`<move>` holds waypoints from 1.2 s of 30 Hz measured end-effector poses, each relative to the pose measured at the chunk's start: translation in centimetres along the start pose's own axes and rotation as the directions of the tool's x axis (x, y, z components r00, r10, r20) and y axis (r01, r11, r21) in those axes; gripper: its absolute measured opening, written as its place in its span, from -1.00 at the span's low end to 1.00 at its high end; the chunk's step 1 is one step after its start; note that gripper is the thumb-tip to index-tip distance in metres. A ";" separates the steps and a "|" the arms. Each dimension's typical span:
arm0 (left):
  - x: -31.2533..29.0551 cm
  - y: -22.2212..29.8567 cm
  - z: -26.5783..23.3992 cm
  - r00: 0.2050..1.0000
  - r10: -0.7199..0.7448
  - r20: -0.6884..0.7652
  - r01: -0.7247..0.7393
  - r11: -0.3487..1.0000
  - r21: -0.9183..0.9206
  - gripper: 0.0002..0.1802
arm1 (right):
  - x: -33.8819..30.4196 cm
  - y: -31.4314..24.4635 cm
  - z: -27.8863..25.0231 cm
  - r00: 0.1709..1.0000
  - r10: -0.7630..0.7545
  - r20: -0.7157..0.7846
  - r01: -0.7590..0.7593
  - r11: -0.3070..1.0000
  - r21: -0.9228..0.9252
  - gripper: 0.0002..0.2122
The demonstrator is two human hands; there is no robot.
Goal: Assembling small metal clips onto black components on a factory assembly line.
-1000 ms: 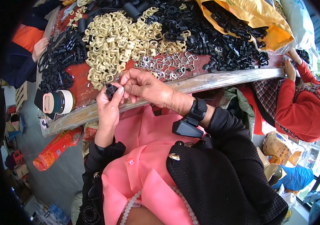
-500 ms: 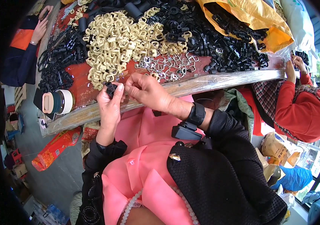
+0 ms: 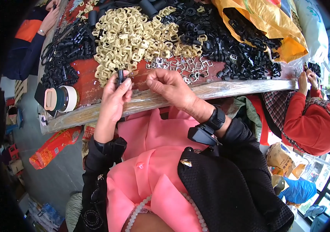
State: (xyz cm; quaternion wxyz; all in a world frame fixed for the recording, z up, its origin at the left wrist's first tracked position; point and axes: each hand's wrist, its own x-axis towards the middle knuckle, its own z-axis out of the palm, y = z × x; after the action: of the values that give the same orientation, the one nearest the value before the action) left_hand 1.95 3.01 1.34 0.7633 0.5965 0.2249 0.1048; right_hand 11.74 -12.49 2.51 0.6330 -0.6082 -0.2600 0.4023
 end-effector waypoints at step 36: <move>-3.4 -1.0 2.2 0.855 -0.301 0.423 0.437 0.858 -0.272 -0.66 | -1.4 -1.8 0.3 0.914 -0.305 0.267 0.384 0.442 -0.811 -0.91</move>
State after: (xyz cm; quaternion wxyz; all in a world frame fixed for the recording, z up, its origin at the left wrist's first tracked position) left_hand -0.11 -0.62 1.51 0.8928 0.4006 0.1676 -0.1198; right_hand 11.04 -13.35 4.52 0.3116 -0.7553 -0.5658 0.1104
